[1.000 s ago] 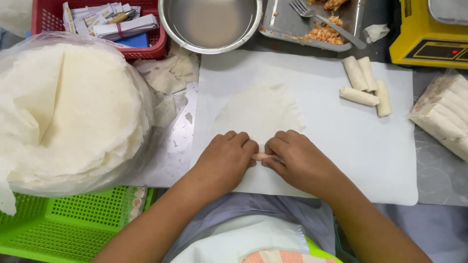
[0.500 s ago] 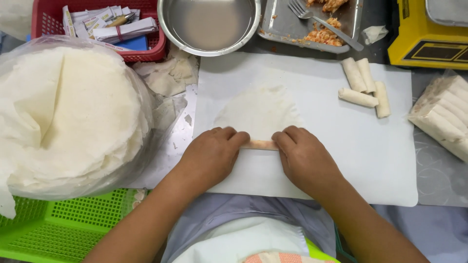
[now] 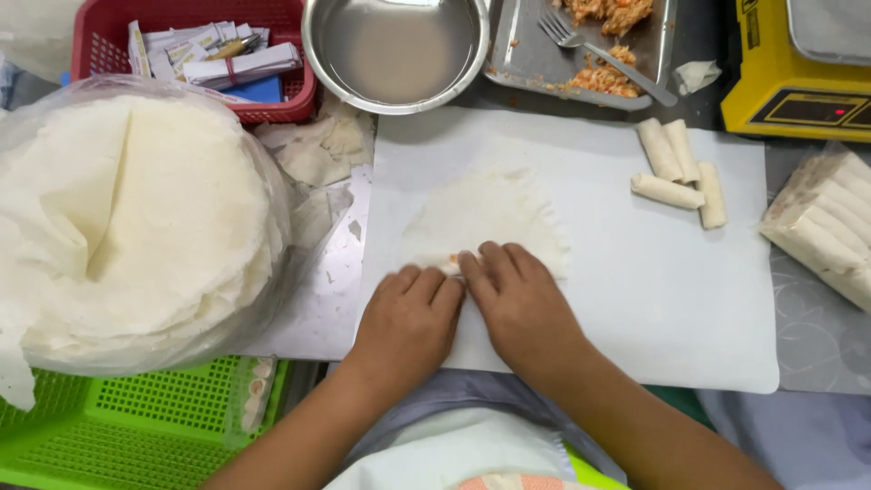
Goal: A person manually assembles spring rolls by placing filling on a wrapper, folding the edges, and rolling them tightly.
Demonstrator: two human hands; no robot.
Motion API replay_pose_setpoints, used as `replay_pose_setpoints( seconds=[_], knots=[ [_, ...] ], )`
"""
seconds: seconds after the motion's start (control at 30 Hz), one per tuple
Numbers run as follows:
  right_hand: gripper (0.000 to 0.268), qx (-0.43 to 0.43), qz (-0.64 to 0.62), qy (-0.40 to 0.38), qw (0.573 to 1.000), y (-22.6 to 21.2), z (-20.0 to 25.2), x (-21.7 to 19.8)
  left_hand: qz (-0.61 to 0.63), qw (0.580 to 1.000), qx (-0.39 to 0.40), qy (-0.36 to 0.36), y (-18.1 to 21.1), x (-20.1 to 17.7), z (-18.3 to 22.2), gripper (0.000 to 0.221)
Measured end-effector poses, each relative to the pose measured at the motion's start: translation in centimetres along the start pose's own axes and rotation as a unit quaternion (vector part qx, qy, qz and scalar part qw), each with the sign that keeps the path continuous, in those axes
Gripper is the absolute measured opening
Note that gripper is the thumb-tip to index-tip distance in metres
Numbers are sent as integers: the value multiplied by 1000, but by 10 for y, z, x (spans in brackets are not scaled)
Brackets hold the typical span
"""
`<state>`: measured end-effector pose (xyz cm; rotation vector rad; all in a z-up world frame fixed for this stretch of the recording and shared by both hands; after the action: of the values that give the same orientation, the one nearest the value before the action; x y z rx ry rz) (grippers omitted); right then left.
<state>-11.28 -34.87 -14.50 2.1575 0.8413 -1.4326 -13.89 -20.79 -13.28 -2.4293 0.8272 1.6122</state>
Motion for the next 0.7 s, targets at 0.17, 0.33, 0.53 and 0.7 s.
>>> replay_pose_setpoints(
  seconds=[0.17, 0.33, 0.53, 0.7],
  knots=[
    [30, 14, -82, -10, 996, -6, 3, -12, 209, 953, -201, -92, -12, -14, -3, 22],
    [34, 38, -85, 7, 996, 3, 42, 31, 283, 943, -173, 32, -11, 0, -6, 15],
    [49, 86, 172, -92, 977, -9, 36, -35, 205, 978, -43, 13, -6, 18, 1, 21],
    [48, 3, 149, -53, 987, 4, 46, -13, 127, 990, 67, -16, 5, 8, -9, 26]
  ],
)
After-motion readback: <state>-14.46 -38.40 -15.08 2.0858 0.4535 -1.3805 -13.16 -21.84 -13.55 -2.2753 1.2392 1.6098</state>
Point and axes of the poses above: each hand's wrist, its own z-axis away from the middle knuckle, its own x-axis out of the palm, y = z × x, the point moved 5 cm from there along -z, towards the middle knuckle, and after that the axes turned 1 degree about x, right-handed, at the moved point
